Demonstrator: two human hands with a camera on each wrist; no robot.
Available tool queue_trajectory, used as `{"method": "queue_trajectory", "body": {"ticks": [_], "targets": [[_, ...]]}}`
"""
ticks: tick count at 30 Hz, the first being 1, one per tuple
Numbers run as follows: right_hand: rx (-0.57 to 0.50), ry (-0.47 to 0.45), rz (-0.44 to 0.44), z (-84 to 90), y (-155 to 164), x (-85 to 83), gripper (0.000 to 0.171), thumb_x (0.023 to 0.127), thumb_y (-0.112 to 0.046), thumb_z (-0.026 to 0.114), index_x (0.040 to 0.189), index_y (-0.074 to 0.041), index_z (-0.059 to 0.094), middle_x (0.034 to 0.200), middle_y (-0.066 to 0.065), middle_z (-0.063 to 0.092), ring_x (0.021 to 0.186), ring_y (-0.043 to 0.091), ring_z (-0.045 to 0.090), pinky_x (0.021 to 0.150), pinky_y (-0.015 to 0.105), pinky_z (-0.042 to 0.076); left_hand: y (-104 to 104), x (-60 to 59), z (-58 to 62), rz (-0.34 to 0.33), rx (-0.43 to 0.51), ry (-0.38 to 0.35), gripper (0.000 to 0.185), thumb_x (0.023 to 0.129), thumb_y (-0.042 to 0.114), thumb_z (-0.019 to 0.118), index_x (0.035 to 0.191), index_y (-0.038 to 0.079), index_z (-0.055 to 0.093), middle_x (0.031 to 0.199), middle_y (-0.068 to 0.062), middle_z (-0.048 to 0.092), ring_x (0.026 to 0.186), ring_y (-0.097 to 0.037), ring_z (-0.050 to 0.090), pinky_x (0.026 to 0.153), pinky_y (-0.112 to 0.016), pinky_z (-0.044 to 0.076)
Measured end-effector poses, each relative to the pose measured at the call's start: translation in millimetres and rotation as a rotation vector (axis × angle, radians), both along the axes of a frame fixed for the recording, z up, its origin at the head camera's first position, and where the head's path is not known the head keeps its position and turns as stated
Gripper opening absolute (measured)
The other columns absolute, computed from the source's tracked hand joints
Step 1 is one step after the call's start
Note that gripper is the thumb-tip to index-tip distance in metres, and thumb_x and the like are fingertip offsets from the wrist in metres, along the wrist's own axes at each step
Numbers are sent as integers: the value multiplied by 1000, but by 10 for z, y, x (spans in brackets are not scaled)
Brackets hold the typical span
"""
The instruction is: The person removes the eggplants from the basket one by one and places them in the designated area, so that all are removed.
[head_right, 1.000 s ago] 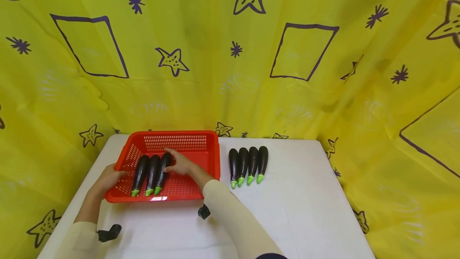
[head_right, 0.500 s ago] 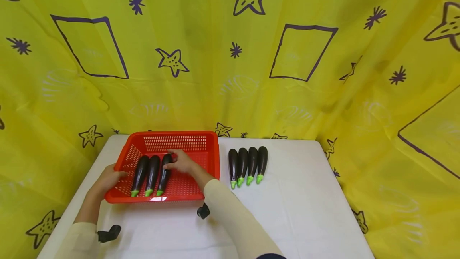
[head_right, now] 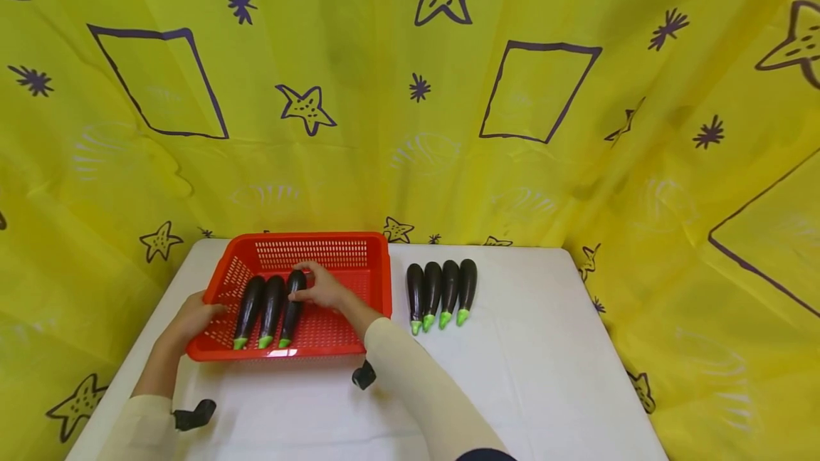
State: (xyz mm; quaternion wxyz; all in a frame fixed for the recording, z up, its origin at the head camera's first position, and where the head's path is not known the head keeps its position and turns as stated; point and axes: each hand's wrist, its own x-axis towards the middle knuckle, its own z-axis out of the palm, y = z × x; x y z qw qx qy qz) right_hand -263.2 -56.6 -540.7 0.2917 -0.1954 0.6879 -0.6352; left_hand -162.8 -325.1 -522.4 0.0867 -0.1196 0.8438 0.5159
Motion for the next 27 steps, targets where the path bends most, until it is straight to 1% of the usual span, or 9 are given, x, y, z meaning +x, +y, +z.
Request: {"method": "queue_trajectory", "body": {"ticks": [4,8,10,12,14,17,20,23,27], "targets": [[16,9,-7,4,-5,33,64,94,9,72,150,0,43,137,19,48,103,30,66,86,44,60,7,9,15,-1,3,-2,43,96,3,52,132,-19,47,105,-26,64,82,-23,66,69,-34,61],[26,19,-28,14,1,53,63,93,10,72,149,-1,44,139,20,48,109,35,64,84,46,60,7,10,20,0,1,0,41,96,3,51,130,-20,47,103,-25,64,81,-23,66,68,-34,60],[34,19,-56,19,14,52,62,93,10,72,149,-1,46,139,20,48,111,35,62,81,44,61,9,5,19,2,2,0,40,96,3,51,130,-19,48,102,-25,64,81,-22,66,67,-33,60],[45,16,-91,25,32,43,62,93,9,72,149,-1,48,138,19,50,111,32,61,78,41,60,13,-4,16,2,4,0,40,96,3,51,130,-19,48,102,-25,64,81,-22,66,67,-33,60],[51,9,-120,51,55,39,61,94,8,72,150,-1,49,135,20,52,105,31,64,77,39,60,21,-13,24,1,6,5,40,96,3,52,130,-19,48,102,-25,64,81,-22,65,67,-33,60],[44,-16,-151,93,97,37,63,93,10,71,151,-1,49,128,20,53,102,30,65,79,39,60,32,-26,35,-4,16,12,40,97,3,51,130,-20,48,103,-25,65,81,-22,66,67,-33,60],[32,-54,-171,145,148,54,66,93,11,69,153,-1,46,124,19,53,101,33,67,81,44,61,39,-33,38,-7,24,13,41,97,3,50,131,-20,47,103,-25,65,81,-22,66,67,-33,60],[28,-88,-199,195,207,81,67,93,11,68,154,-1,44,125,20,52,103,38,68,80,47,62,38,-30,33,-9,26,13,41,97,2,51,131,-20,47,103,-25,65,81,-21,66,67,-33,60],[20,-110,-226,246,273,124,68,92,9,69,154,0,41,131,23,52,107,41,67,81,47,62,17,-5,28,-11,14,1,42,97,3,50,132,-19,46,103,-25,65,80,-21,66,68,-34,61]]}}
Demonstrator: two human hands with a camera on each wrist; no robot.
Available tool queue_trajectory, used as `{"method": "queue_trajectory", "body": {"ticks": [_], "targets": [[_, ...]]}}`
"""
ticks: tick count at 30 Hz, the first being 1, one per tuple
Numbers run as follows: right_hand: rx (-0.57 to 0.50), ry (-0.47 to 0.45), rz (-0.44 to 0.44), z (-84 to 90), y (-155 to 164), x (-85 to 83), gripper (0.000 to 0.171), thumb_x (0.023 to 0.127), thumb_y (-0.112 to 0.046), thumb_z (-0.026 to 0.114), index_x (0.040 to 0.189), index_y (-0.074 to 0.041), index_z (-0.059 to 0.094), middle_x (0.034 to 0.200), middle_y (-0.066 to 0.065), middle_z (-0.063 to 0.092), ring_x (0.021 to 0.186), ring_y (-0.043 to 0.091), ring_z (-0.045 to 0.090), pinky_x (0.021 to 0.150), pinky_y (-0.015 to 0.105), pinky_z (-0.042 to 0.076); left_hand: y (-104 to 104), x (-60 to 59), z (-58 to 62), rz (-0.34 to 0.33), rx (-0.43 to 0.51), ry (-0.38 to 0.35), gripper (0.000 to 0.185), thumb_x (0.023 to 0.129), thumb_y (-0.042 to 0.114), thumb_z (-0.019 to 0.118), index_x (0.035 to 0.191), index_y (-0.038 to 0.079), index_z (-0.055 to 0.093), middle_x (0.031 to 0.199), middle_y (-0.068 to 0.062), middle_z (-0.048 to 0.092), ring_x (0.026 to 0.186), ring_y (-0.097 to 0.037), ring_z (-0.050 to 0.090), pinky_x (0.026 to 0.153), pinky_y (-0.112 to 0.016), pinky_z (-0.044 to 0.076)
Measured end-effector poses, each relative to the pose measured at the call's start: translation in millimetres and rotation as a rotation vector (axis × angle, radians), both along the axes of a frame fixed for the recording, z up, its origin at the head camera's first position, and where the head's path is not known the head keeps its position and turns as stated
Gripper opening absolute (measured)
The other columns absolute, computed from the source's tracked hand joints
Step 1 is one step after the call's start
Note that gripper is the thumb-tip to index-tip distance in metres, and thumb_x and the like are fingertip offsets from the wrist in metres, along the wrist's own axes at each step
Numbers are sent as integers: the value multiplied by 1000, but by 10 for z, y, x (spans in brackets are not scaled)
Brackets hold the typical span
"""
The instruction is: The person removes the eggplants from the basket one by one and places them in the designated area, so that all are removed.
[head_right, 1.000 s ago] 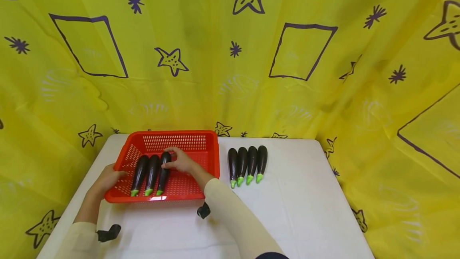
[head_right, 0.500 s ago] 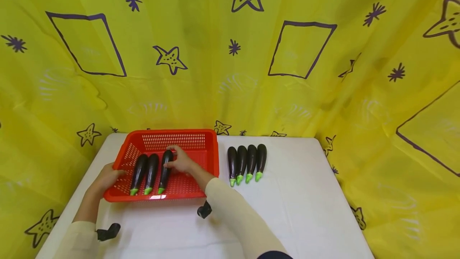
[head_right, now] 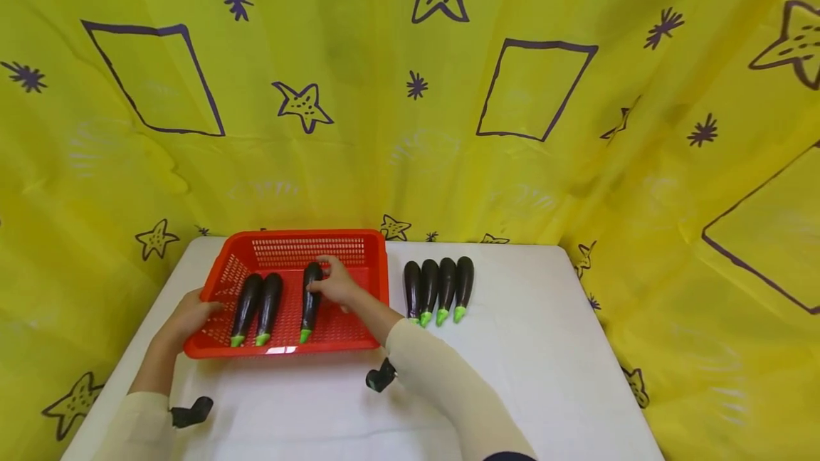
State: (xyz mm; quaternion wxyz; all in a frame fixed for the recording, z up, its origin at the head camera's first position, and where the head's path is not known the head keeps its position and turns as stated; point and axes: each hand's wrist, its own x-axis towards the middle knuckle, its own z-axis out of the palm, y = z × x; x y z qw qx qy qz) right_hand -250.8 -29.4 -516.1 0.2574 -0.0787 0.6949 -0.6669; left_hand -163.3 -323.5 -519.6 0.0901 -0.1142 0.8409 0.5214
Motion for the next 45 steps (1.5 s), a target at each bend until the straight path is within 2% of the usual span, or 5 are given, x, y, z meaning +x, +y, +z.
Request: {"method": "queue_trajectory", "body": {"ticks": [6,22,30,35,45], "targets": [[-18,-10,-30,94,105,44,64,91,7,70,150,-2,45,135,25,51,109,42,65,86,53,60,-12,15,7,0,3,-11,44,97,3,49,134,-20,44,104,-26,64,80,-22,67,69,-36,62],[-69,4,-85,226,413,65,64,92,5,68,152,-3,46,129,25,55,98,30,66,89,56,58,-10,15,3,2,1,-16,45,97,3,50,136,-20,44,106,-27,64,82,-23,67,70,-36,62],[-92,12,-125,289,524,88,63,94,3,67,152,-5,45,127,23,55,92,24,65,82,48,60,-8,9,17,-2,-4,-13,44,98,4,50,134,-21,45,105,-28,64,80,-23,67,68,-37,62],[-78,25,-104,301,612,113,64,95,-1,68,154,-6,44,137,25,51,94,23,65,80,42,59,-6,18,9,-1,-3,-24,44,98,4,49,134,-20,45,105,-26,64,81,-22,66,70,-37,62],[-104,28,-73,426,807,152,64,97,-1,65,157,-5,42,141,28,50,101,26,66,87,45,60,3,16,20,4,-5,-17,44,97,3,49,134,-20,45,105,-26,64,81,-22,66,70,-36,62]]}}
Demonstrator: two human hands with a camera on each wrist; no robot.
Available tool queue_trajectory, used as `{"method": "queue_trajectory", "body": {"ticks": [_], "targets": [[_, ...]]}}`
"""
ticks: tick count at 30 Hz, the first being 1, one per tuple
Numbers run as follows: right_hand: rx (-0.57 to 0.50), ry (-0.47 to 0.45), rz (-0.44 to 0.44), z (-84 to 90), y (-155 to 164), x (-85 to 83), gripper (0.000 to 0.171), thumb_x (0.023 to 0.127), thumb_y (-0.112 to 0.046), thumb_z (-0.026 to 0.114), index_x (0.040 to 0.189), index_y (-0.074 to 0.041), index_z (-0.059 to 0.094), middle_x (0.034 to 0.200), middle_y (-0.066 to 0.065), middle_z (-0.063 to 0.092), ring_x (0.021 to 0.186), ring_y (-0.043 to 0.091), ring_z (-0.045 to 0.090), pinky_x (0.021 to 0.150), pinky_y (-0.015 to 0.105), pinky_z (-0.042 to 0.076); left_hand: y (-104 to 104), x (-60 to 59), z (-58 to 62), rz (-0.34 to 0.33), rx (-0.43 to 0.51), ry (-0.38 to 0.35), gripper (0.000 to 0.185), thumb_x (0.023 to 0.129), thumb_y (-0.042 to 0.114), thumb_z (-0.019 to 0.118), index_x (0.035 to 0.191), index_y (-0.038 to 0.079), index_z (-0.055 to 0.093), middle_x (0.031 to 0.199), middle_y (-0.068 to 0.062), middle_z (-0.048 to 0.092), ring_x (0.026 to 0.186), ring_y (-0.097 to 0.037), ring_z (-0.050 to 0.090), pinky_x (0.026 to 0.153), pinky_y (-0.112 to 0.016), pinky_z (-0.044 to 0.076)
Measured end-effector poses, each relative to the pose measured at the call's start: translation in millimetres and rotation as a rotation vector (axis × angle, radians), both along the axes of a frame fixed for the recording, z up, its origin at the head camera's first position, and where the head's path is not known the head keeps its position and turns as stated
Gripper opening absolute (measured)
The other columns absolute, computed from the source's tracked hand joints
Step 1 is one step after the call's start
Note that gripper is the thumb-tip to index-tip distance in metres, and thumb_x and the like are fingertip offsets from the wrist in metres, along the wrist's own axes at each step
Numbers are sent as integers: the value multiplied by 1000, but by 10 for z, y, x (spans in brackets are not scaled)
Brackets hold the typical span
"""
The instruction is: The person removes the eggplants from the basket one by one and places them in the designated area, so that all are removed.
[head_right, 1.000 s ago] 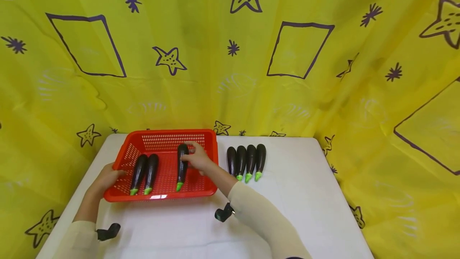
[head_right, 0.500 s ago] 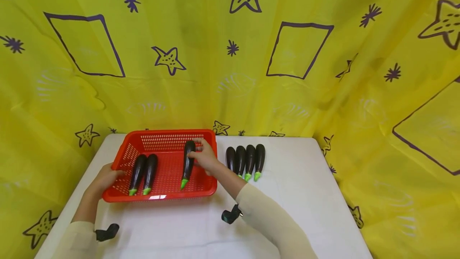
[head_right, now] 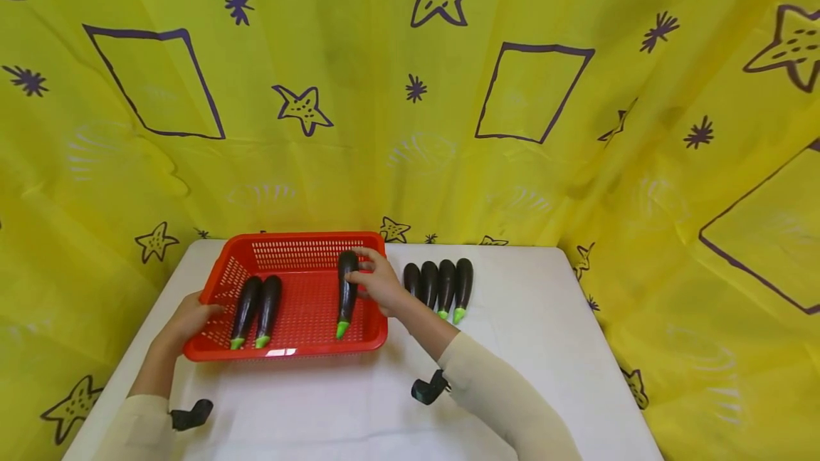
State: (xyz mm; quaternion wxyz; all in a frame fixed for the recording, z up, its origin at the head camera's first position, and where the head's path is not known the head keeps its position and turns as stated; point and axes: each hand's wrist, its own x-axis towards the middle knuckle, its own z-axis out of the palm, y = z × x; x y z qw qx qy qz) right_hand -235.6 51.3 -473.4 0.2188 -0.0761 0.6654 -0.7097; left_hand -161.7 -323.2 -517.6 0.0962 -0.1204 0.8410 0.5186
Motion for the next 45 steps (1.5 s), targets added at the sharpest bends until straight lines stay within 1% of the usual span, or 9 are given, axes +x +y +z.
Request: {"method": "queue_trajectory", "body": {"ticks": [4,7,12,20,27,31,34,39,45], "targets": [[-15,-1,-7,17,69,7,63,98,-1,65,156,-6,43,139,27,52,102,26,66,83,40,61,-2,-3,-3,1,-1,1,44,97,3,49,133,-20,45,105,-26,64,81,-22,66,70,-36,62],[-20,-7,-21,51,118,29,62,98,-2,65,157,-8,44,141,26,51,103,24,64,82,37,60,-5,-12,-6,0,2,7,44,97,3,49,133,-20,45,104,-26,64,81,-22,66,69,-36,62],[-30,1,-43,102,229,64,63,99,-2,64,158,-7,43,143,28,49,104,24,63,83,37,60,-2,-36,-15,1,3,17,44,97,3,50,134,-20,46,105,-27,64,82,-23,66,69,-35,61],[-13,3,-64,89,486,71,61,99,-1,62,157,-8,42,140,26,55,106,25,64,87,44,60,9,-48,-15,-4,0,31,44,97,2,51,134,-21,46,107,-28,65,84,-25,66,71,-35,61],[-19,-2,-73,83,694,60,61,101,-4,61,158,-6,39,140,24,54,107,22,61,92,47,57,6,-47,-15,-3,-2,23,43,97,2,50,134,-20,46,105,-27,65,82,-24,66,70,-35,61],[-2,-3,-84,57,803,66,62,101,-5,60,159,-6,39,139,23,53,107,22,59,96,51,55,4,-45,-17,-1,-3,21,43,97,3,51,133,-20,47,104,-26,65,81,-23,66,69,-34,60],[7,-9,-96,20,886,70,63,101,-4,60,160,-6,38,140,24,52,108,23,58,95,49,55,0,-39,-19,0,-3,22,43,97,3,51,132,-20,47,103,-26,65,80,-23,66,68,-34,60],[3,-32,-142,-77,1029,69,64,101,-1,59,161,-6,37,143,28,47,111,26,60,93,45,55,-15,-30,-32,-4,-3,22,43,96,3,51,132,-20,47,103,-26,65,80,-23,66,68,-34,61],[25,-20,-187,-165,1162,88,66,100,0,58,162,-5,35,145,31,45,107,23,61,85,36,58,-24,-24,-41,0,-5,15,43,96,3,51,132,-20,47,104,-26,65,81,-23,66,68,-33,60]]}}
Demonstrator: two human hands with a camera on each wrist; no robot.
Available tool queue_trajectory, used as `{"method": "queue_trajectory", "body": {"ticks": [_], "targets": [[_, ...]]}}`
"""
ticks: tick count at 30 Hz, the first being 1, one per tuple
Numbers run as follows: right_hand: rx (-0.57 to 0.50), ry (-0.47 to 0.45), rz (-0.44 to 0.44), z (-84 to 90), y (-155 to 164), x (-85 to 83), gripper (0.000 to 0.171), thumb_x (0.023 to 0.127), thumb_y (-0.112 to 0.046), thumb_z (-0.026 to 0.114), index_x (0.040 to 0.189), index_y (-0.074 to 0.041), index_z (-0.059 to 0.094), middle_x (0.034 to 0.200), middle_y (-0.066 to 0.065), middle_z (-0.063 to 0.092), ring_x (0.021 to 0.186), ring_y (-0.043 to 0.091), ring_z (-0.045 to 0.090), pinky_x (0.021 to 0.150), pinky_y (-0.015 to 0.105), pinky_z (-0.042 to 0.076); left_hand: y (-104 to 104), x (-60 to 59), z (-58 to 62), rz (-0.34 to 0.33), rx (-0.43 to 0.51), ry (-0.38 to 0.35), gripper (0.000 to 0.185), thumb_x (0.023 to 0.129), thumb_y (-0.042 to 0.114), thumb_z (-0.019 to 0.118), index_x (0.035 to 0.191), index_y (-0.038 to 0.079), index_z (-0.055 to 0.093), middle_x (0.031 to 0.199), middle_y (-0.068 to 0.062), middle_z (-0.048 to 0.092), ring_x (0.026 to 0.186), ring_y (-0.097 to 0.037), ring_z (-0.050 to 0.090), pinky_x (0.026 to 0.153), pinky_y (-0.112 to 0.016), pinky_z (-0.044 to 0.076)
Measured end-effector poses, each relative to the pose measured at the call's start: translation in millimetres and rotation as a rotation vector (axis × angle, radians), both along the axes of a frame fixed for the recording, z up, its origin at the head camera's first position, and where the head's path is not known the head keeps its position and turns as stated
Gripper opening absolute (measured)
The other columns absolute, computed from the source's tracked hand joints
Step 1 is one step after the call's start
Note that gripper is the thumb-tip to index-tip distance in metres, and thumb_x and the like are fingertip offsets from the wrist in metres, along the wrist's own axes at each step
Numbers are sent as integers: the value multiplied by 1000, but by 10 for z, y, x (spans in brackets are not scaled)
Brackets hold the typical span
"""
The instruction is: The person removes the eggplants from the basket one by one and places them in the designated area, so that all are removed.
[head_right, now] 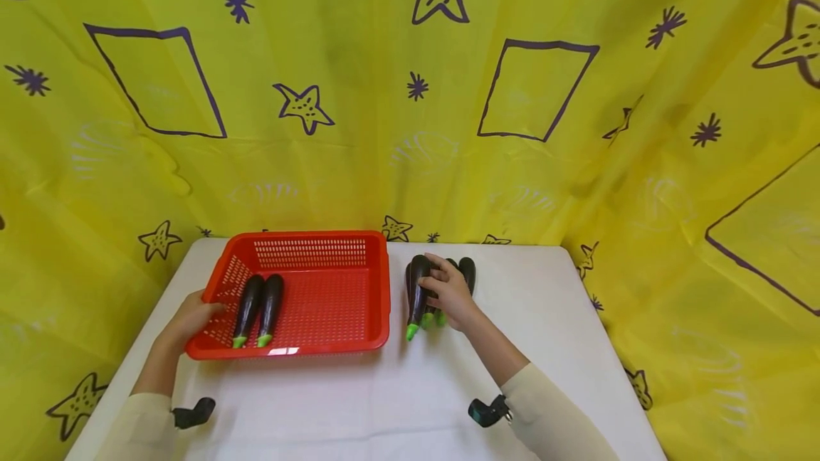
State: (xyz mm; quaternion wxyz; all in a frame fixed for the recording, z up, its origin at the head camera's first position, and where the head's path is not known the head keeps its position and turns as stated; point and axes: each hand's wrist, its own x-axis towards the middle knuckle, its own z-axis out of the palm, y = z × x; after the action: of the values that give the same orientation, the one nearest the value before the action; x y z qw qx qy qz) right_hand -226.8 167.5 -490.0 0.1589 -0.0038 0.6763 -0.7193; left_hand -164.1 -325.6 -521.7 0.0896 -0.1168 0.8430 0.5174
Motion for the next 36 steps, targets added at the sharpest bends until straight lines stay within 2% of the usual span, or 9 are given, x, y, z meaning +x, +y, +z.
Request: {"method": "queue_trajectory", "body": {"ticks": [9,15,21,29,36], "targets": [[71,24,-58,-72,175,18,68,102,0,57,163,-6,30,146,31,42,109,23,59,86,35,56,10,13,18,4,2,-9,43,96,3,51,133,-19,47,103,-25,64,80,-22,66,68,-34,61],[101,20,-102,-115,301,25,65,101,1,57,161,-4,33,147,31,44,107,23,61,85,35,56,16,15,22,1,3,-9,45,96,3,51,135,-19,46,107,-27,64,82,-22,66,70,-35,61],[95,6,-118,-148,421,31,64,101,1,56,161,-4,33,148,31,42,102,18,62,85,34,57,17,22,34,-1,5,-16,46,96,4,50,136,-19,45,108,-28,64,83,-23,66,72,-36,62],[100,-18,-159,-204,523,49,65,100,1,55,161,-3,32,151,31,39,109,22,61,93,41,55,24,29,41,-1,8,-8,44,96,4,50,133,-19,46,106,-26,64,82,-22,65,70,-33,61],[103,-18,-197,-227,597,55,66,100,3,55,161,-3,33,146,29,41,101,15,62,90,38,56,23,30,40,5,1,-12,43,96,4,50,133,-19,47,104,-25,64,81,-22,65,69,-32,60]]}}
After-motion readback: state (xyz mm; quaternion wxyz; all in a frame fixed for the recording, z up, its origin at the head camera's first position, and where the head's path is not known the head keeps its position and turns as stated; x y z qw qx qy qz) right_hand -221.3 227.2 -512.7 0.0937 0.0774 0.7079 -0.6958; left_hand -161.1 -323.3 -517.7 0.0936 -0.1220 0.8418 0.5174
